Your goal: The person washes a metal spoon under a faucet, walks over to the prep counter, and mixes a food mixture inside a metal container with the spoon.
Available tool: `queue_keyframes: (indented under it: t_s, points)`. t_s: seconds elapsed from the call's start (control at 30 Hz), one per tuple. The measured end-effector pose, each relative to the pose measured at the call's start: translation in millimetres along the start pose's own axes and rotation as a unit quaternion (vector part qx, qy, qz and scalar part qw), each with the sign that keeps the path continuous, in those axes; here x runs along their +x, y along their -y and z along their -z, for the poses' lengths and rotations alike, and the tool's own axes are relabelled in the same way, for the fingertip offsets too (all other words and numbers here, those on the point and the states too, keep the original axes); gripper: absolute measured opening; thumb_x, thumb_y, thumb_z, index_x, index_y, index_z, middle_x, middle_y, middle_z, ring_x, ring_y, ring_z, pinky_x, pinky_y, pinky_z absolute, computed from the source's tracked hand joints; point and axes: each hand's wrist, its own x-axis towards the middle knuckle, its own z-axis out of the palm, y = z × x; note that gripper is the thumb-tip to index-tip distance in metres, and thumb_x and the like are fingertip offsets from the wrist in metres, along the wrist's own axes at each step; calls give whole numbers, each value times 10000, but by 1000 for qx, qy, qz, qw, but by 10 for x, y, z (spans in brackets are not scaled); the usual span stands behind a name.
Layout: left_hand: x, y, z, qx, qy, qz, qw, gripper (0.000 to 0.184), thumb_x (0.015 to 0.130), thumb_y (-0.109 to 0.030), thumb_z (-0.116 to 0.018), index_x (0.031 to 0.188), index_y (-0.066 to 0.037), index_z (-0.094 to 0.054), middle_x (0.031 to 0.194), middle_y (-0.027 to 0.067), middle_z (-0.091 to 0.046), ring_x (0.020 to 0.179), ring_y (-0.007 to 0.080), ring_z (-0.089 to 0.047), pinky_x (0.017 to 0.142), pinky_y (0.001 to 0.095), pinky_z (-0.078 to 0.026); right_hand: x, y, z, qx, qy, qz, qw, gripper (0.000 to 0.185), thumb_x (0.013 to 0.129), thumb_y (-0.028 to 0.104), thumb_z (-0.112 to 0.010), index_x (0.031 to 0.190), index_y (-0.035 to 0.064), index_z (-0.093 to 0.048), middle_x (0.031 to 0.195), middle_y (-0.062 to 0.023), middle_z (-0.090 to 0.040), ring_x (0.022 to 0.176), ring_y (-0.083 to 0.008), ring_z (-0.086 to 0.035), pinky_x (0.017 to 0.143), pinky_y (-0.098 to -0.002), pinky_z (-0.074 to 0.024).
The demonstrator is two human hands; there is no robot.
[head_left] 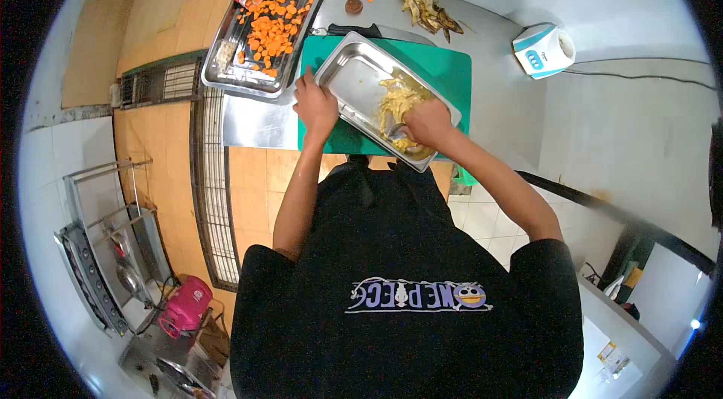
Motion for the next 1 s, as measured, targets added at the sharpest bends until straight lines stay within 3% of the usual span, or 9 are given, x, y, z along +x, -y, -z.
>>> queue_keyframes:
  t_s: [0.1,0.27,0.4,0.47,0.6,0.67,0.7,0.77,1.0]
  points:
    - [6,-167,-22,24,-23,-31,999,536,852,-72,-577,1377,-154,-502,1293,129,-510,1175,361,-500,909,568,-388,34,-4,-64,-3,123,-52,991,365,803,467,-709,697,118,-733,706,-111,-698,668,-275,-702,605,-425,-539]
    - [180,-281,-132,8,-16,-73,997,536,806,-34,-584,1319,-185,-557,1251,93,-530,1156,326,-502,908,551,-351,144,66,250,8,15,-28,999,329,777,420,-731,677,106,-727,698,-105,-697,669,-263,-704,594,-422,-542]
    - [317,-323,-249,38,-22,-127,991,564,785,-31,-596,1323,-199,-568,1246,84,-535,1157,323,-486,914,561,-326,268,37,-119,-20,30,-15,999,249,766,338,-722,684,103,-730,702,-106,-698,669,-269,-704,588,-420,-544]
    - [376,-368,-246,62,9,-163,985,609,779,-49,-613,1359,-227,-552,1218,72,-553,1176,323,-460,921,621,-316,405,-106,-120,-9,1,24,1000,198,773,274,-688,700,96,-732,722,-106,-707,676,-274,-708,598,-420,-548]
    - [491,-434,-281,51,33,-200,978,650,738,0,-611,1343,-231,-568,1248,74,-523,1217,330,-400,912,597,-285,582,-87,11,-54,-42,59,996,201,782,285,-689,724,100,-742,739,-100,-715,690,-285,-712,611,-423,-555]
    - [519,-495,-310,72,27,-235,969,678,714,19,-616,1331,-258,-572,1271,61,-488,1247,338,-361,922,606,-276,540,31,27,-62,43,69,995,405,768,505,-729,701,106,-725,711,-100,-701,691,-276,-707,603,-431,-535]
    - [536,-520,-320,73,26,-234,969,678,714,19,-616,1331,-258,-572,1271,61,-488,1247,338,-361,922,606,-276,510,80,31,-63,42,70,995,405,768,505,-729,701,106,-725,711,-100,-701,691,-276,-707,603,-431,-535]
    - [589,-587,-334,86,63,-266,958,694,702,22,-624,1324,-280,-574,1292,49,-456,1261,339,-337,928,607,-277,463,143,30,-16,130,3,991,196,784,296,-698,760,111,-758,740,-82,-718,737,-273,-721,619,-419,-558]
    - [663,-757,-411,86,127,-318,936,683,725,11,-629,1352,-255,-576,1287,41,-496,1235,310,-395,943,564,-317,323,-7,106,-5,2,10,1000,175,789,276,-672,763,125,-756,766,-108,-714,720,-258,-715,602,-417,-548]
